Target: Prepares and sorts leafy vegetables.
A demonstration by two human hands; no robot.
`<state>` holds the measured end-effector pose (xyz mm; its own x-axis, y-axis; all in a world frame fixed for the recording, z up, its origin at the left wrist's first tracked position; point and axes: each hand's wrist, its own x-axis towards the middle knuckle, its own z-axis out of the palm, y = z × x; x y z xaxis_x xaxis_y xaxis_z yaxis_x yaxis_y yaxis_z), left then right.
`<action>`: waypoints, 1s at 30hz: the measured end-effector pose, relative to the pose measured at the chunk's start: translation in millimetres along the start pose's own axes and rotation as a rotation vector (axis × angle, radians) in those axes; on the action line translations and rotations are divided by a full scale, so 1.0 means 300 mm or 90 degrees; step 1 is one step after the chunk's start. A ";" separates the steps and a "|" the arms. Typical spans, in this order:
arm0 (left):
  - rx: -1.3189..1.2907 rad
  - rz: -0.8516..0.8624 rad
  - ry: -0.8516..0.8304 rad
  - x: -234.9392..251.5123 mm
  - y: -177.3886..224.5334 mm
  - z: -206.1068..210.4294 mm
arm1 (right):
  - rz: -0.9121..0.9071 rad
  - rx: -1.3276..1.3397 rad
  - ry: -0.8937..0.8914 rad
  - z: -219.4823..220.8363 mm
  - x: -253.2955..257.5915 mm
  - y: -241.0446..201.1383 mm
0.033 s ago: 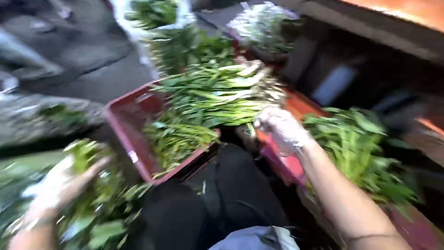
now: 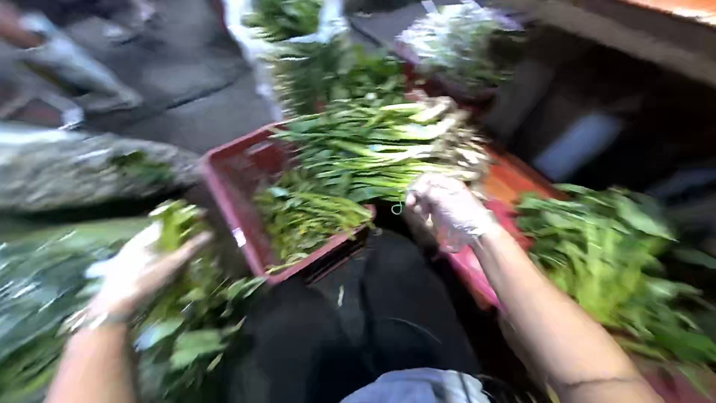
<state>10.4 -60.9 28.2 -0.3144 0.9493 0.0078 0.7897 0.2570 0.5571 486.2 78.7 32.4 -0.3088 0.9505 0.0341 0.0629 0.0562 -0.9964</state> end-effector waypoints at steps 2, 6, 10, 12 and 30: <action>-0.039 0.025 -0.026 0.042 0.137 0.005 | 0.034 0.067 -0.152 0.260 0.135 0.021; -0.164 0.020 -0.065 0.018 0.194 -0.006 | 0.072 0.054 -0.354 0.671 0.228 -0.018; -0.326 -0.022 -0.081 0.025 0.111 0.045 | 0.137 0.112 -0.415 0.903 0.243 -0.008; -0.264 -0.036 -0.032 0.031 0.060 0.058 | 0.160 0.102 -0.455 0.943 0.255 0.009; -0.157 -0.129 -0.077 0.066 -0.038 0.137 | 0.144 0.120 -0.382 0.912 0.308 0.106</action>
<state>17.0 -37.6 -12.1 -0.3756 0.9019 -0.2132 0.5618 0.4046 0.7216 199.9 84.8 -17.1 -0.7854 0.5945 -0.1725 0.0384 -0.2313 -0.9721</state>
